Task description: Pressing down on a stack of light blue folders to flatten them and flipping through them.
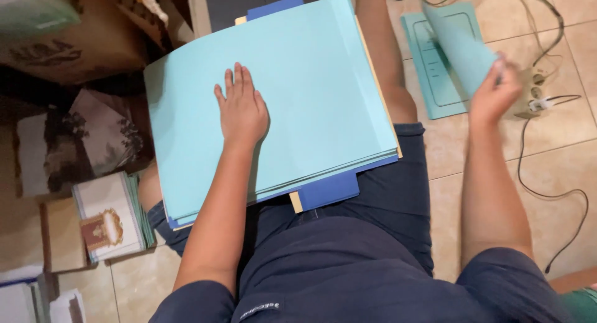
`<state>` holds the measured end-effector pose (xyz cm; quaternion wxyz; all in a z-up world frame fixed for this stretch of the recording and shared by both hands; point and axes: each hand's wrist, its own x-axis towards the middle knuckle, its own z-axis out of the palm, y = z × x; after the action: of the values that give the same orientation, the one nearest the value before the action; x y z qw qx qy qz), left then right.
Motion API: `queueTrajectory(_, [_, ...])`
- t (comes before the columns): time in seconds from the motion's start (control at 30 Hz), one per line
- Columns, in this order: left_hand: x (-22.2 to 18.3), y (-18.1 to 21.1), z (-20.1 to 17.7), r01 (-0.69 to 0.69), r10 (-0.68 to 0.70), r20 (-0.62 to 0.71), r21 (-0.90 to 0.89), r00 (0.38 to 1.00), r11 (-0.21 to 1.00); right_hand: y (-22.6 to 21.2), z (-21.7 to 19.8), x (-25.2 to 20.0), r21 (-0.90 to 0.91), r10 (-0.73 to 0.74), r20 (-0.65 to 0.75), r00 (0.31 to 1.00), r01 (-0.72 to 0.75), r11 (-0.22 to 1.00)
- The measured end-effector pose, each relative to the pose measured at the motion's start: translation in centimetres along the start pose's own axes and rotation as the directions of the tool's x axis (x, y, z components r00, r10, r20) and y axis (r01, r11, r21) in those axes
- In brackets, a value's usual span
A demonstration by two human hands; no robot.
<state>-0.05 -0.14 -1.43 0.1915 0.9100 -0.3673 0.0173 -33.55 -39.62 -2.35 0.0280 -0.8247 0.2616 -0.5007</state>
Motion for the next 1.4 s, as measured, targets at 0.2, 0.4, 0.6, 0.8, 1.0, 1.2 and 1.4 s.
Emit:
queueTrajectory(0.2, [0.1,-0.3,0.4,0.002,-0.002,-0.013,0.000,1.000,1.000,-18.4,-3.3,5.0,0.077,-0.180,-0.032,0.983,0.182,0.980])
queueTrajectory(0.4, [0.1,-0.4,-0.9,0.033,-0.026,0.138,-0.050,0.990,0.998,-28.8,-0.6,-3.8,0.355,-0.481,0.210,0.851,0.392,0.849])
queueTrajectory(0.6, [-0.1,0.1,-1.9,0.028,-0.030,0.234,0.011,0.972,1.000,-27.9,-1.3,-5.4,0.496,-0.227,0.648,0.727,-0.177,0.850])
queueTrajectory(0.8, [0.0,0.2,-1.6,0.048,-0.042,0.210,-0.025,0.977,0.999,-16.3,-0.6,-4.6,-0.264,0.318,0.630,0.709,-0.190,0.946])
queueTrajectory(1.0, [-0.3,0.4,-2.6,0.046,-0.034,0.219,-0.050,0.975,0.998,-20.3,-1.6,-2.4,-0.054,0.357,0.639,0.681,-0.424,0.904])
queueTrajectory(1.2, [0.1,-0.3,-1.6,0.062,-0.045,0.210,-0.077,0.977,0.995,-25.1,-0.7,-1.0,0.100,0.311,0.705,0.637,-0.524,0.846])
queueTrajectory(1.4, [0.2,0.1,-2.1,0.065,-0.053,0.247,-0.040,0.968,0.997,-23.6,1.2,-4.0,0.050,0.351,0.713,0.607,-0.544,0.838])
